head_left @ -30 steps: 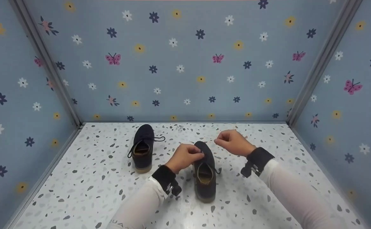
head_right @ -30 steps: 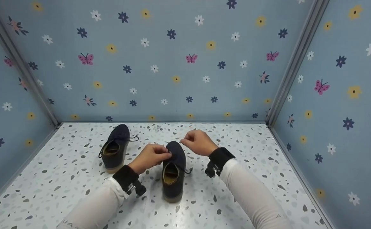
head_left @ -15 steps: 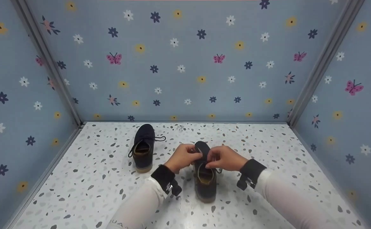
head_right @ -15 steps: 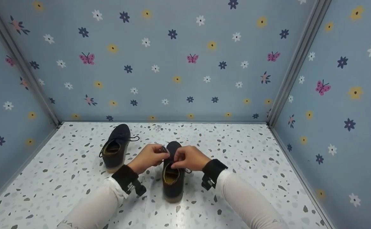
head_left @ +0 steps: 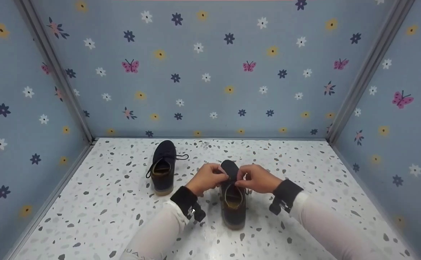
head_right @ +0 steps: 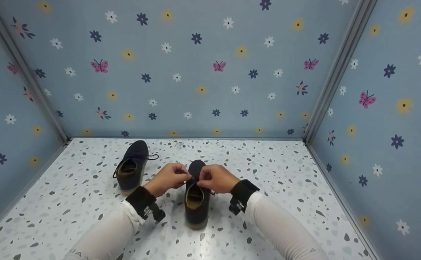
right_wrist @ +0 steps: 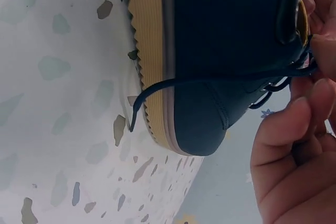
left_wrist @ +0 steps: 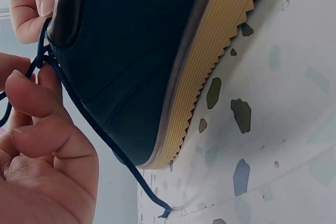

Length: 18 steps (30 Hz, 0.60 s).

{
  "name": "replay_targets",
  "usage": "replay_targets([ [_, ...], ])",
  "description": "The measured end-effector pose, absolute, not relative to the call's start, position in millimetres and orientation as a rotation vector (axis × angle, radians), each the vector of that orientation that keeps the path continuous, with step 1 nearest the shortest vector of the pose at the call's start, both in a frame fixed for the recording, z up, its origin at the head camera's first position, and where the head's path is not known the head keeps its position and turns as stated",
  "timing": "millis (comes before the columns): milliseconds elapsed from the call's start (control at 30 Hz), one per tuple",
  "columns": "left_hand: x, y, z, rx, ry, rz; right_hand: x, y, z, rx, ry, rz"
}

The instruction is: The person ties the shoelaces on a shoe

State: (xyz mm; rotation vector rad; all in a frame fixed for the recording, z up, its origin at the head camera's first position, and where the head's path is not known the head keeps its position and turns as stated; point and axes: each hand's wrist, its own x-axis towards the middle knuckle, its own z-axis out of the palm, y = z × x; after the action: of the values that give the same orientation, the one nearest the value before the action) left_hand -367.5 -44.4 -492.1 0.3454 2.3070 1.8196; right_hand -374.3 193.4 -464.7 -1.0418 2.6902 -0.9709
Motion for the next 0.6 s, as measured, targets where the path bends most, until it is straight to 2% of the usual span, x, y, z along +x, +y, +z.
replay_targets([
  [267, -367.0, -43.8, -493.1, 0.365, 2.323, 1.826, -376.3, 195.8, -460.9, -0.936, 2.511, -1.131],
  [600, -367.9, -44.4, -493.0, 0.397, 2.313, 1.820, -376.6, 197.2, -458.8, -1.014, 2.546, -1.108],
])
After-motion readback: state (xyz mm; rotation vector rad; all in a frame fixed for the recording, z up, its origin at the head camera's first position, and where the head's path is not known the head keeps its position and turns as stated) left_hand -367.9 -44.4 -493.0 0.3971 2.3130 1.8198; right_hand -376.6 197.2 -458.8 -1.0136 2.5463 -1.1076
